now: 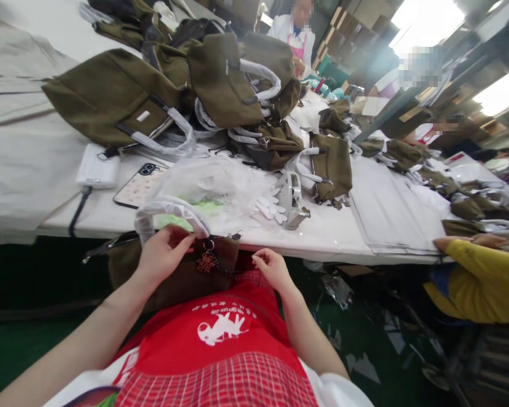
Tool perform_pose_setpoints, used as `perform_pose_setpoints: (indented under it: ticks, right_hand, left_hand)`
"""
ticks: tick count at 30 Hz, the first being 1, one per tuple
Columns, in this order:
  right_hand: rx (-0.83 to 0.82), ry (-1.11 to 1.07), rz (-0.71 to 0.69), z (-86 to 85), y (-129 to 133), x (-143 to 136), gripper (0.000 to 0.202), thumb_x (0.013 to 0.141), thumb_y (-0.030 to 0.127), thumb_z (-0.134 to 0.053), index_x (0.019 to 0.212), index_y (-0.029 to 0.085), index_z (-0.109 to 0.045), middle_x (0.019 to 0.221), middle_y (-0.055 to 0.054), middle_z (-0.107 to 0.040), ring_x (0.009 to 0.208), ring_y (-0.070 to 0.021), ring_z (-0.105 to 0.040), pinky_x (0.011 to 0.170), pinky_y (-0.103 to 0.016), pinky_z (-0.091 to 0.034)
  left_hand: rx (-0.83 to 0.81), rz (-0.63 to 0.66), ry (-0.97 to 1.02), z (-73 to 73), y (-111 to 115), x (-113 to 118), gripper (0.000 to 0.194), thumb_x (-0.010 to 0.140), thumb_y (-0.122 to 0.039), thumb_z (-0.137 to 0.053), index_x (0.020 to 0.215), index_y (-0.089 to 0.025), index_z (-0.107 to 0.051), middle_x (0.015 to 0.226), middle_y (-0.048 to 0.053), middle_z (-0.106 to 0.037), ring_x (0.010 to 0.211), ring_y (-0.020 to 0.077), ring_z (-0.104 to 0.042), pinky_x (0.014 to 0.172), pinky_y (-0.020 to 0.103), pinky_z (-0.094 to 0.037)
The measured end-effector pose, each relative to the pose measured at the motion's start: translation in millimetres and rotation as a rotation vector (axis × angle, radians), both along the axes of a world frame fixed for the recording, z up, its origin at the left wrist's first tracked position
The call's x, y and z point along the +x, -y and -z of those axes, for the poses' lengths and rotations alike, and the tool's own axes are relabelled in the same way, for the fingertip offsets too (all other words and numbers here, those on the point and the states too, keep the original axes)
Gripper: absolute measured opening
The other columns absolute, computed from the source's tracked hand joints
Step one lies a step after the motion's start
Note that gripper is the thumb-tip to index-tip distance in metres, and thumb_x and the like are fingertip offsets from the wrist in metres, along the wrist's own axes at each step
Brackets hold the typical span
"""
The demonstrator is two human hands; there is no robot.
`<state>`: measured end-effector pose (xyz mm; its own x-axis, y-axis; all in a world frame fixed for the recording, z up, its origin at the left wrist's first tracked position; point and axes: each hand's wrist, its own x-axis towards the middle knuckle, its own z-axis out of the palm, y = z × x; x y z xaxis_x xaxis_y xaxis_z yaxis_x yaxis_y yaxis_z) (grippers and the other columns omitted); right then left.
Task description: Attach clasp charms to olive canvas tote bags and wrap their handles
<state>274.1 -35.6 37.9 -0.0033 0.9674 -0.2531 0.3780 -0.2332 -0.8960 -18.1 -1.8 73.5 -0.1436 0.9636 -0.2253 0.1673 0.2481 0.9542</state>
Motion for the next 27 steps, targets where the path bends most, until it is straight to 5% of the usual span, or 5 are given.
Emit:
perform_pose_setpoints:
  ticks: [5, 9, 13, 17, 27]
  right_hand:
    - [0.104, 0.204, 0.143, -7.1, -2, 39, 0.022, 0.084, 0.041, -0.059, 0.078, 0.020, -0.066, 0.066, -0.001, -0.067, 0.060, -0.0164, -0.061, 0.063, -0.029, -0.048]
    - [0.219, 0.476, 0.315, -12.9, -11, 77, 0.020, 0.084, 0.037, -0.058, 0.089, 0.019, -0.067, 0.077, -0.004, -0.069, 0.068, -0.0185, -0.062, 0.073, -0.032, -0.049]
    - [0.253, 0.715, 0.379, -15.6, -23, 105, 0.028, 0.083, 0.027, -0.056, 0.106, 0.014, -0.065, 0.105, -0.013, -0.067, 0.083, -0.0213, -0.063, 0.088, -0.036, -0.046]
    - [0.174, 0.807, 0.312, -16.2, -33, 116, 0.032, 0.083, 0.024, -0.059, 0.113, 0.013, -0.065, 0.109, -0.013, -0.064, 0.084, -0.0205, -0.062, 0.089, -0.033, -0.045]
    - [0.144, 1.005, 0.112, -14.5, -37, 108, 0.021, 0.095, 0.023, -0.052, 0.096, 0.020, -0.072, 0.101, -0.010, -0.066, 0.094, -0.0212, -0.061, 0.082, -0.029, -0.043]
  left_hand:
    - [0.074, 0.076, -0.201, 2.1, 26, 1, 0.028, 0.080, -0.053, -0.061, 0.083, -0.025, -0.058, 0.070, -0.003, -0.069, 0.066, 0.0197, -0.066, 0.067, 0.032, -0.054]
    - [0.159, 0.412, -0.272, -6.9, 36, 23, 0.032, 0.081, -0.055, -0.057, 0.072, -0.024, -0.061, 0.063, -0.001, -0.066, 0.059, 0.0186, -0.061, 0.058, 0.029, -0.049]
    - [0.326, 0.745, -0.339, -22.9, 29, 58, 0.027, 0.087, -0.046, -0.053, 0.079, -0.025, -0.067, 0.076, 0.002, -0.070, 0.068, 0.0187, -0.064, 0.064, 0.027, -0.050]
    - [0.542, 0.841, -0.454, -31.6, 5, 101, 0.026, 0.091, -0.038, -0.048, 0.095, -0.024, -0.069, 0.102, 0.007, -0.072, 0.092, 0.0224, -0.067, 0.085, 0.033, -0.052]
    - [0.522, 0.857, -0.990, 24.5, -61, 174, 0.064, 0.089, -0.040, -0.045, 0.144, -0.006, -0.043, 0.154, 0.020, -0.037, 0.145, 0.0304, -0.031, 0.121, 0.048, -0.011]
